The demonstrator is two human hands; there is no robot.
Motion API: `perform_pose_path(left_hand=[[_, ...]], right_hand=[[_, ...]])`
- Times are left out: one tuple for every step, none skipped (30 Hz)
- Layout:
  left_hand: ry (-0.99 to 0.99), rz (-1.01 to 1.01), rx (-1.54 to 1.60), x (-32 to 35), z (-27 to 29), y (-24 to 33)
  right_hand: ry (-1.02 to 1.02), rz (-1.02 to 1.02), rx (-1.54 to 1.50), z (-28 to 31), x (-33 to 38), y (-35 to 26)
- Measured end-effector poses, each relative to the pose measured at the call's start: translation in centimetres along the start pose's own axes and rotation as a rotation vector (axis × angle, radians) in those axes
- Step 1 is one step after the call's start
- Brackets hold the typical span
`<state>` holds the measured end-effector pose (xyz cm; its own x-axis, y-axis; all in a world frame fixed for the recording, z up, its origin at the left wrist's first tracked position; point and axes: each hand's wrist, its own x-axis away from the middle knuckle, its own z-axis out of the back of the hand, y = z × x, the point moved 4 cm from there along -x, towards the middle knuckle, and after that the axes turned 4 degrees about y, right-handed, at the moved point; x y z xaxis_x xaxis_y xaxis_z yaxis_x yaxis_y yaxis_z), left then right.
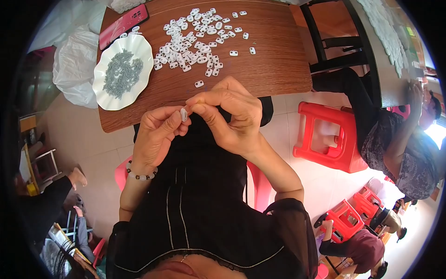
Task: Assembling small plastic housings with internal components at a workbench.
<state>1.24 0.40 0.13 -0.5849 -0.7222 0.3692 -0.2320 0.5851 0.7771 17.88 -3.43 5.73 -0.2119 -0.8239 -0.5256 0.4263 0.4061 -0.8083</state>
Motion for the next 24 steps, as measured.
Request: perform_pose_path(left_hand=[[-0.007, -0.003, 0.002, 0.01, 0.01, -0.02], [-0.005, -0.003, 0.002, 0.0, -0.03, -0.02], [-0.004, -0.006, -0.006, -0.01, -0.1, 0.02], [-0.003, -0.01, -0.014, -0.02, -0.13, 0.04], [-0.002, -0.01, -0.013, -0.06, -0.06, 0.04], [0.013, -0.015, -0.027, -0.13, 0.09, 0.07], [0.029, -0.021, -0.041, -0.19, 0.23, 0.1], [0.029, -0.02, -0.04, -0.2, 0.31, 0.11], [0.026, -0.021, -0.037, -0.21, 0.37, 0.13], [0.023, -0.022, -0.033, -0.21, 0.4, 0.14], [0.024, -0.021, -0.032, -0.21, 0.44, 0.11], [0.017, -0.015, -0.015, -0.22, 0.43, 0.03], [0.01, -0.009, 0.002, -0.22, 0.41, -0.04], [0.01, -0.009, 0.003, -0.23, 0.42, -0.09], [0.015, 0.002, 0.008, -0.25, 0.43, -0.17], [0.019, 0.012, 0.014, -0.25, 0.46, -0.24], [0.02, 0.013, 0.015, -0.26, 0.52, -0.26], [0.016, 0.015, 0.022, -0.28, 0.59, -0.27], [0.011, 0.017, 0.028, -0.29, 0.64, -0.29], [0.011, 0.017, 0.029, -0.31, 0.66, -0.3], [0.006, 0.014, 0.037, -0.33, 0.68, -0.31], [0.001, 0.01, 0.045, -0.35, 0.69, -0.32], [0.001, 0.01, 0.045, -0.4, 0.74, -0.35], [-0.003, 0.011, 0.049, -0.47, 0.77, -0.41]], right_hand=[[-0.002, -0.001, 0.002, -0.14, 0.11, -0.07], [0.018, -0.098, -0.094, -0.25, 0.28, 0.26], [0.038, -0.196, -0.189, -0.33, 0.45, 0.58], [0.036, -0.197, -0.19, -0.32, 0.5, 0.55], [0.038, -0.232, -0.221, -0.3, 0.59, 0.65], [0.039, -0.267, -0.252, -0.29, 0.65, 0.77], [0.038, -0.268, -0.252, -0.28, 0.6, 0.73], [0.027, -0.259, -0.241, -0.28, 0.54, 0.59], [0.017, -0.25, -0.229, -0.27, 0.51, 0.51], [0.016, -0.252, -0.229, -0.15, 0.53, 0.58], [-0.009, -0.205, -0.194, -0.06, 0.51, 0.53], [-0.034, -0.158, -0.158, -0.08, 0.49, 0.44], [-0.035, -0.158, -0.158, -0.29, 0.48, 0.47], [0.017, -0.137, -0.131, -0.42, 0.44, 0.43], [0.069, -0.116, -0.104, -0.4, 0.4, 0.39], [0.069, -0.116, -0.104, -0.4, 0.3, 0.51], [0.05, -0.049, -0.043, -0.44, 0.13, 0.4], [0.031, 0.019, 0.018, -0.51, 0.04, 0.22], [0.03, 0.018, 0.017, -0.56, 0.02, 0.16], [0.021, 0.044, 0.062, -0.63, -0.04, -0.06], [0.012, 0.069, 0.106, -0.73, -0.06, -0.21], [0.011, 0.069, 0.106, -0.81, -0.04, -0.18], [-0.001, 0.08, 0.106, -0.94, 0.0, -0.16], [-0.013, 0.091, 0.106, -1.04, 0.02, -0.16]])
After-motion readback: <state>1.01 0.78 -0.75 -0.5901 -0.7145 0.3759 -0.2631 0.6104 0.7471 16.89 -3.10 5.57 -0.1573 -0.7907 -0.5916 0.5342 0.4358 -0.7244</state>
